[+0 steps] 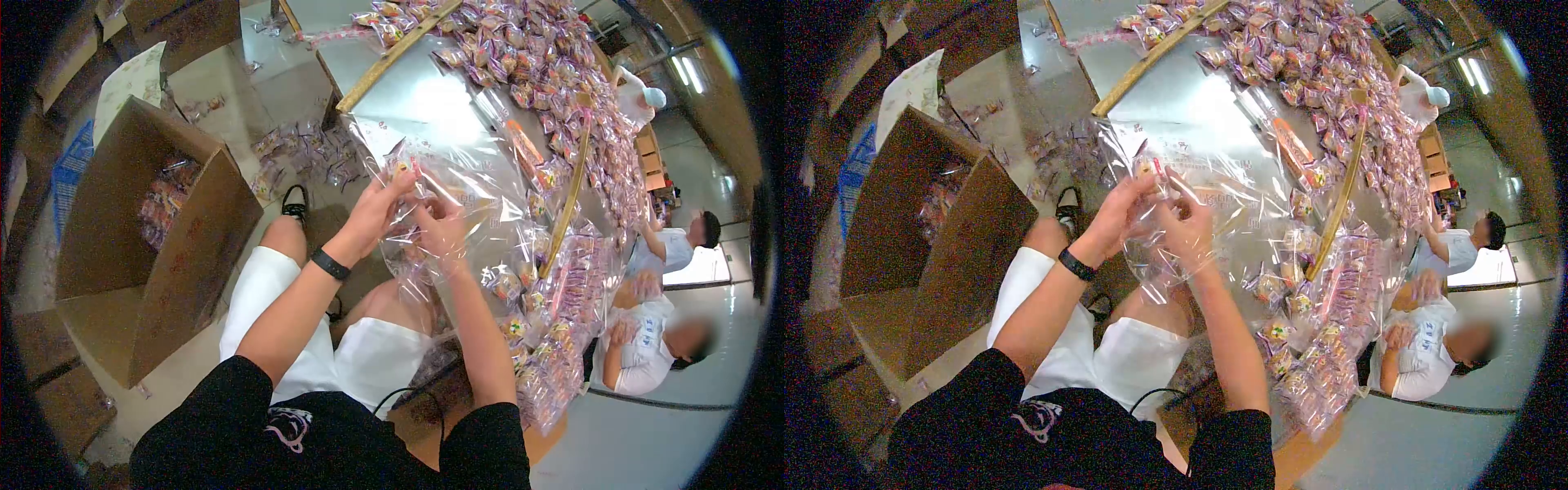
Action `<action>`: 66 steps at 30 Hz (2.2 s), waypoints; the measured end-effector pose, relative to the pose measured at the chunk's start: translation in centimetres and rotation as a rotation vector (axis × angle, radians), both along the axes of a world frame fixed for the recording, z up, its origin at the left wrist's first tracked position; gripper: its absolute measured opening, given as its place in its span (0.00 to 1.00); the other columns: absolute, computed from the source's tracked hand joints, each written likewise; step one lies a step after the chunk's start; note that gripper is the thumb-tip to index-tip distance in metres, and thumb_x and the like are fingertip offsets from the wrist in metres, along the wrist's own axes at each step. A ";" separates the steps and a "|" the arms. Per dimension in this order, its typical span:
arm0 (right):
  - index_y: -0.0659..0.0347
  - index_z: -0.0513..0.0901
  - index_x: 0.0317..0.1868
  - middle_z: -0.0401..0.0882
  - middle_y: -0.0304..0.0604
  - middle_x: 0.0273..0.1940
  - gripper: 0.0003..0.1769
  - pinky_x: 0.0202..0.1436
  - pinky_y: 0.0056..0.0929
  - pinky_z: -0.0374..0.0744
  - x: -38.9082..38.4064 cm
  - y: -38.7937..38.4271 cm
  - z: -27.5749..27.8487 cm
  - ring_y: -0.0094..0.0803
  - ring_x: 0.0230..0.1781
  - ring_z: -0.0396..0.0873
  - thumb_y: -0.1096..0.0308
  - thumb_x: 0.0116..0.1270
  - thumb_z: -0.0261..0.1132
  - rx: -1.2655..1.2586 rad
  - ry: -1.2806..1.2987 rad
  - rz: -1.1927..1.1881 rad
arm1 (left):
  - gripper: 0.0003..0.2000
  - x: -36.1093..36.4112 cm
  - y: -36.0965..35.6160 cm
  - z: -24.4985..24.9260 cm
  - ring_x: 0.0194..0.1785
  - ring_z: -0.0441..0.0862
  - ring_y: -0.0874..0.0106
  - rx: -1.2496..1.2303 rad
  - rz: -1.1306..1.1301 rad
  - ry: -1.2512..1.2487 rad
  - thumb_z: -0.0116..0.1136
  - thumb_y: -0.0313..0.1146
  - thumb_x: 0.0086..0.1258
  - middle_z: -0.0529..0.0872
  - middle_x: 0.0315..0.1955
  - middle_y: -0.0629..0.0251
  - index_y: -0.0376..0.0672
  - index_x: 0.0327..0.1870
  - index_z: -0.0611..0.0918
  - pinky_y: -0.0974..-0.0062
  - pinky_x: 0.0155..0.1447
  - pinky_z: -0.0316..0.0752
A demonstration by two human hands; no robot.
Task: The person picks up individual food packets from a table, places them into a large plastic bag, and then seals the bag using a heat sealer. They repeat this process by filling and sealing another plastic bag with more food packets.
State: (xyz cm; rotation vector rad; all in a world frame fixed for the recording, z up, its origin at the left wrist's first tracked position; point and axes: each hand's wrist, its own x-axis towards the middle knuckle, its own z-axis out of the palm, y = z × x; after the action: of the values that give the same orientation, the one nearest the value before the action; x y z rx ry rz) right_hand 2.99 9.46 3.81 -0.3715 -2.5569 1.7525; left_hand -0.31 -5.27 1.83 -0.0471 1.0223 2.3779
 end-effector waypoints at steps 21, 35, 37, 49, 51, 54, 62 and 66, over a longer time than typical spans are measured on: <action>0.60 0.82 0.65 0.88 0.48 0.52 0.31 0.44 0.30 0.81 -1.2 0.0 1.7 0.33 0.35 0.83 0.64 0.60 0.76 0.278 0.409 0.003 | 0.33 -2.7 -1.5 -0.8 0.58 0.80 0.74 -0.024 -0.114 0.150 0.62 0.47 0.77 0.80 0.58 0.66 0.41 0.75 0.65 0.66 0.62 0.80; 0.65 0.87 0.42 0.86 0.51 0.38 0.08 0.38 0.39 0.79 -3.2 4.3 -3.3 0.41 0.32 0.83 0.69 0.72 0.64 0.392 0.507 -0.442 | 0.14 -5.2 0.7 -2.8 0.32 0.79 0.79 -0.493 0.069 0.174 0.69 0.41 0.70 0.80 0.30 0.71 0.41 0.44 0.79 0.78 0.33 0.74; 0.64 0.87 0.45 0.86 0.51 0.39 0.12 0.46 0.41 0.80 -3.7 5.2 -3.1 0.44 0.40 0.85 0.64 0.72 0.65 0.158 0.465 -0.542 | 0.16 -4.4 1.2 -0.7 0.31 0.78 0.80 -0.472 0.031 0.168 0.69 0.42 0.69 0.80 0.28 0.72 0.39 0.42 0.80 0.79 0.34 0.73; 0.66 0.82 0.59 0.86 0.58 0.52 0.35 0.55 0.42 0.82 2.6 4.4 -3.1 0.47 0.49 0.86 0.54 0.56 0.81 0.419 0.214 -0.324 | 0.42 -4.7 1.6 -1.6 0.62 0.75 0.47 -0.974 0.201 0.500 0.71 0.55 0.61 0.77 0.56 0.36 0.23 0.64 0.75 0.59 0.67 0.72; 0.69 0.81 0.57 0.87 0.54 0.46 0.32 0.54 0.40 0.82 1.3 4.1 -5.6 0.44 0.47 0.86 0.60 0.57 0.82 0.275 0.351 -0.447 | 0.44 -4.1 1.9 -2.1 0.62 0.75 0.47 -0.949 0.233 0.485 0.71 0.56 0.61 0.77 0.56 0.37 0.23 0.66 0.73 0.59 0.66 0.72; 0.70 0.80 0.56 0.86 0.52 0.45 0.30 0.53 0.40 0.82 -1.4 2.9 -6.9 0.42 0.46 0.85 0.63 0.58 0.81 0.224 0.532 -0.469 | 0.48 -3.8 2.4 -2.3 0.62 0.77 0.51 -0.974 0.253 0.418 0.72 0.59 0.61 0.78 0.56 0.40 0.22 0.68 0.71 0.60 0.65 0.73; 0.65 0.79 0.59 0.80 0.46 0.51 0.30 0.50 0.32 0.81 -4.2 0.2 -6.1 0.33 0.47 0.82 0.64 0.58 0.80 0.230 0.479 -0.368 | 0.47 -4.7 2.2 -3.1 0.65 0.78 0.50 -0.883 0.249 0.488 0.70 0.59 0.63 0.77 0.61 0.36 0.22 0.69 0.70 0.60 0.69 0.71; 0.61 0.72 0.64 0.83 0.52 0.45 0.38 0.51 0.34 0.83 -4.7 0.7 -8.4 0.41 0.43 0.86 0.64 0.55 0.79 -0.120 0.721 -0.194 | 0.49 -5.0 1.4 -2.5 0.68 0.76 0.50 -0.910 0.213 0.490 0.69 0.59 0.65 0.75 0.64 0.33 0.20 0.71 0.66 0.60 0.71 0.70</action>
State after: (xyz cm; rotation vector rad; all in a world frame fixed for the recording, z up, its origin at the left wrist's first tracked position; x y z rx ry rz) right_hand -1.73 10.20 -4.56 0.0237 -1.8541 1.5862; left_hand -5.31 -3.90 -0.67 0.1042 2.3571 1.9208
